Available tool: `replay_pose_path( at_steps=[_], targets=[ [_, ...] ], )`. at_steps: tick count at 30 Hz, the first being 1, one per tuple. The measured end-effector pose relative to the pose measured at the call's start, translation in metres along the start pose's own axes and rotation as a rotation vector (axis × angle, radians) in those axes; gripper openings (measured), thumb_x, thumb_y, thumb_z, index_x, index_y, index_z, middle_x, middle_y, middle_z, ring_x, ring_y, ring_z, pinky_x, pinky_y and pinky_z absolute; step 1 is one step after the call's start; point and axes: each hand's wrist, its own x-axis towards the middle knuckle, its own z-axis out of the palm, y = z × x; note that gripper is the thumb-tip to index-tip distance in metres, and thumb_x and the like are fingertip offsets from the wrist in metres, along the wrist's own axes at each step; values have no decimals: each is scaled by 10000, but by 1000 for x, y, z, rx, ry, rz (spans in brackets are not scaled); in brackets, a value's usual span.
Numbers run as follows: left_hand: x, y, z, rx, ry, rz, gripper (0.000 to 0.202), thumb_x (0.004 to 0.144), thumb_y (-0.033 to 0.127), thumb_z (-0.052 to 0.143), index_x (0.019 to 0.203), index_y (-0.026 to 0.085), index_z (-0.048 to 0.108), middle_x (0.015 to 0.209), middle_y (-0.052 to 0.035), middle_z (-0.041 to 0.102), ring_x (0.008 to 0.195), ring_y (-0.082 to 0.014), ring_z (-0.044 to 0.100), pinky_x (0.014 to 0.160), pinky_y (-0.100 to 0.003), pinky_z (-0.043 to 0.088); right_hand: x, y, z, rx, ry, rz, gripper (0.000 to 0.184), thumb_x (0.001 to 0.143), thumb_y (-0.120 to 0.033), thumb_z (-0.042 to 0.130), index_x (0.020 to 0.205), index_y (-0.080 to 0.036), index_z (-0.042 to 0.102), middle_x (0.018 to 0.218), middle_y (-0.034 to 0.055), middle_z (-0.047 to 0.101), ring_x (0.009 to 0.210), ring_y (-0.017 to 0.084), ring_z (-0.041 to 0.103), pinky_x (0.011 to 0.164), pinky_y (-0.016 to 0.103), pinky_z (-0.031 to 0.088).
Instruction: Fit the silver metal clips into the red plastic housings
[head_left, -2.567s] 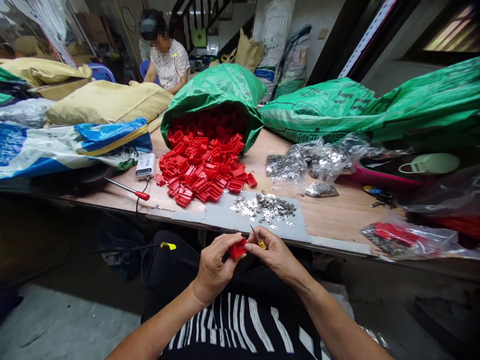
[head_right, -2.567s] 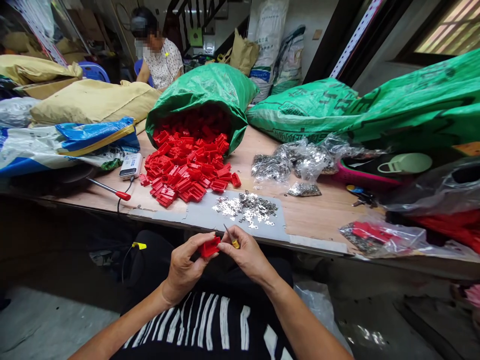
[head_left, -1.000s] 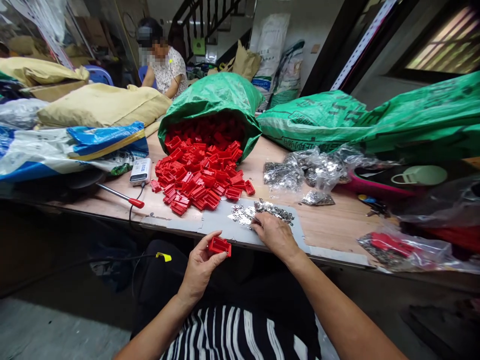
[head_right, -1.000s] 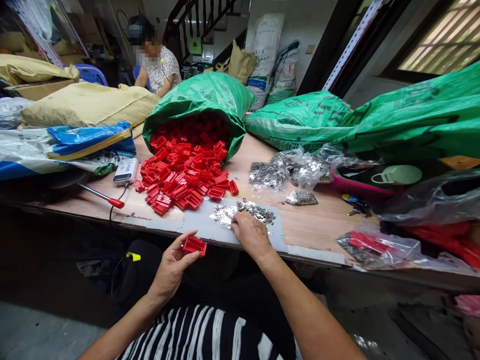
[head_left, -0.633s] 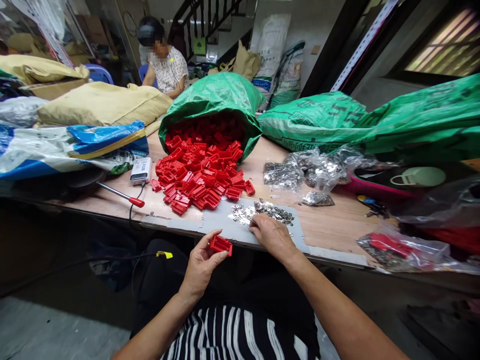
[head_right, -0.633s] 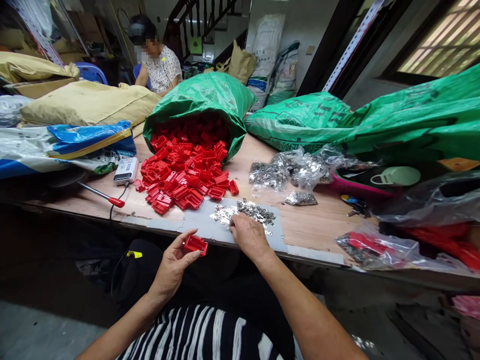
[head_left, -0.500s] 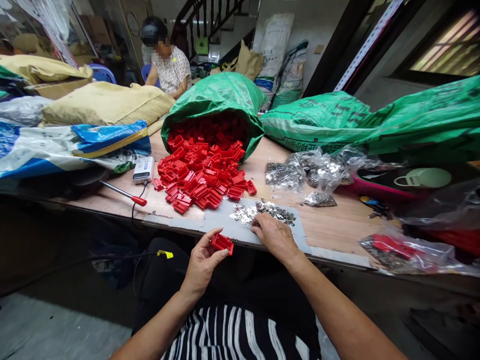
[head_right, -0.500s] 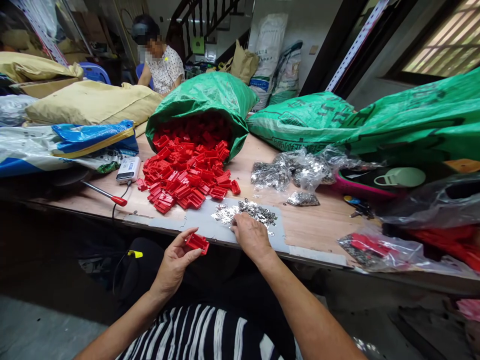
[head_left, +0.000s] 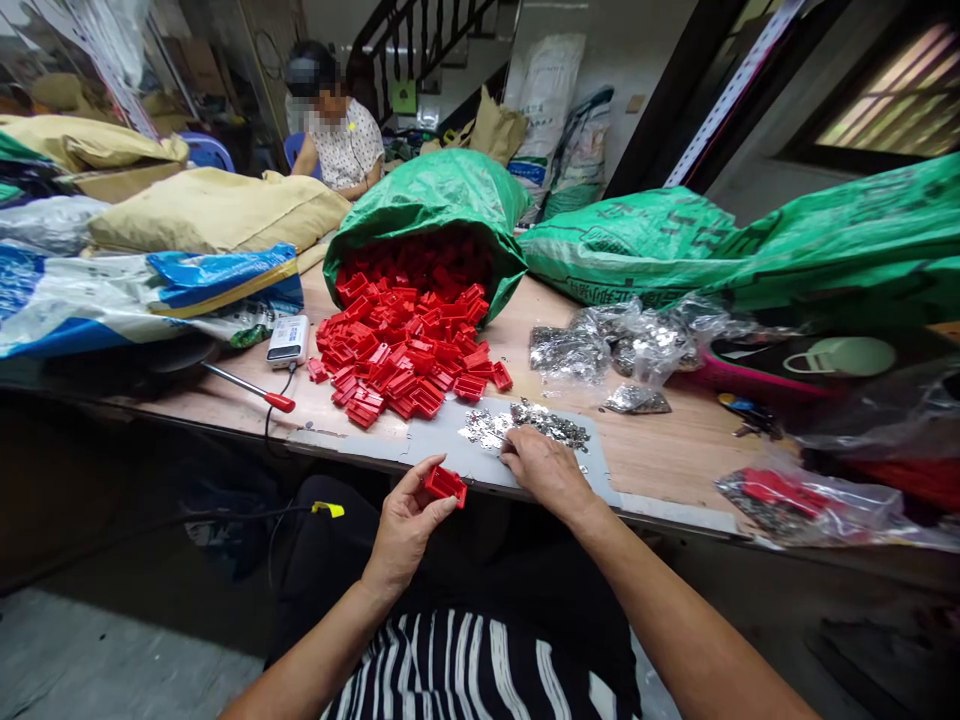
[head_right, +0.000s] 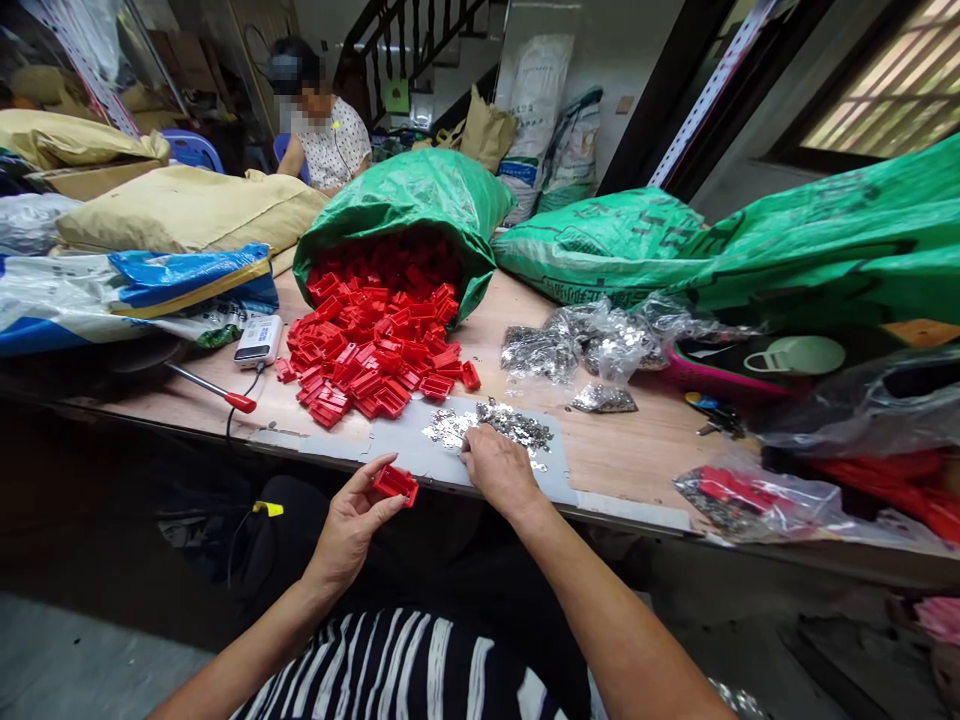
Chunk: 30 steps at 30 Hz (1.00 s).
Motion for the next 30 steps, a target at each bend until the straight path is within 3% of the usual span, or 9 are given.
replay_pose_path(
  at_steps=[2, 5, 9, 12, 17, 22, 30],
  targets=[
    [0, 0, 0, 42, 1, 17, 542, 717, 244, 752, 1234, 224, 592, 1020, -38, 710, 909, -157, 657, 882, -277, 506, -3, -2, -1, 105, 54, -41, 46, 858, -197, 535, 857, -198, 580, 887, 39, 632, 768, 172, 590, 646, 267, 363],
    [0, 0, 0, 105, 4, 57, 526, 726, 250, 743, 1229, 218, 592, 1072, -54, 696, 946, -178, 656, 897, -302, 510, -11, -8, -2, 437, 58, -115, 52, 867, -227, 519, 823, -201, 520, 792, 10, 612, 709, 150, 552, 647, 258, 373],
    [0, -1, 2, 145, -4, 102, 469, 733, 249, 737, 1185, 216, 616, 1122, -62, 682, 1005, -201, 651, 920, -317, 510, -22, -16, 3, 929, -77, -148, 149, 825, -314, 591, 835, -207, 488, 796, -19, 576, 705, 128, 515, 645, 241, 386],
    [-1, 1, 4, 156, -49, 98, 453, 755, 253, 719, 1196, 227, 619, 1129, -56, 687, 1020, -201, 653, 930, -315, 511, -26, -20, 12, 1146, -213, -107, 249, 784, -363, 652, 878, -205, 483, 745, -36, 542, 667, 115, 483, 601, 229, 363],
    [-5, 8, 7, 162, -120, 90, 426, 779, 261, 695, 1199, 224, 629, 1131, -61, 692, 1029, -212, 659, 949, -330, 505, -29, -24, 18, 1308, -355, -43, 360, 729, -432, 715, 859, -204, 469, 645, -59, 517, 558, 86, 406, 508, 211, 274],
    [-4, 8, 8, 120, -164, 54, 421, 796, 251, 683, 1212, 247, 624, 1164, -48, 682, 1084, -210, 631, 984, -317, 467, -32, -26, 17, 1349, -387, 20, 404, 696, -443, 748, 864, -206, 467, 605, -70, 523, 486, 62, 351, 456, 199, 219],
    [-1, 6, 10, -233, -109, -115, 492, 752, 221, 725, 1228, 219, 600, 1031, -52, 710, 985, -174, 638, 916, -288, 463, -38, -25, 8, 1407, -378, 51, 412, 788, -554, 625, 934, -211, 451, 656, -34, 600, 445, 54, 383, 434, 191, 230]
  ],
)
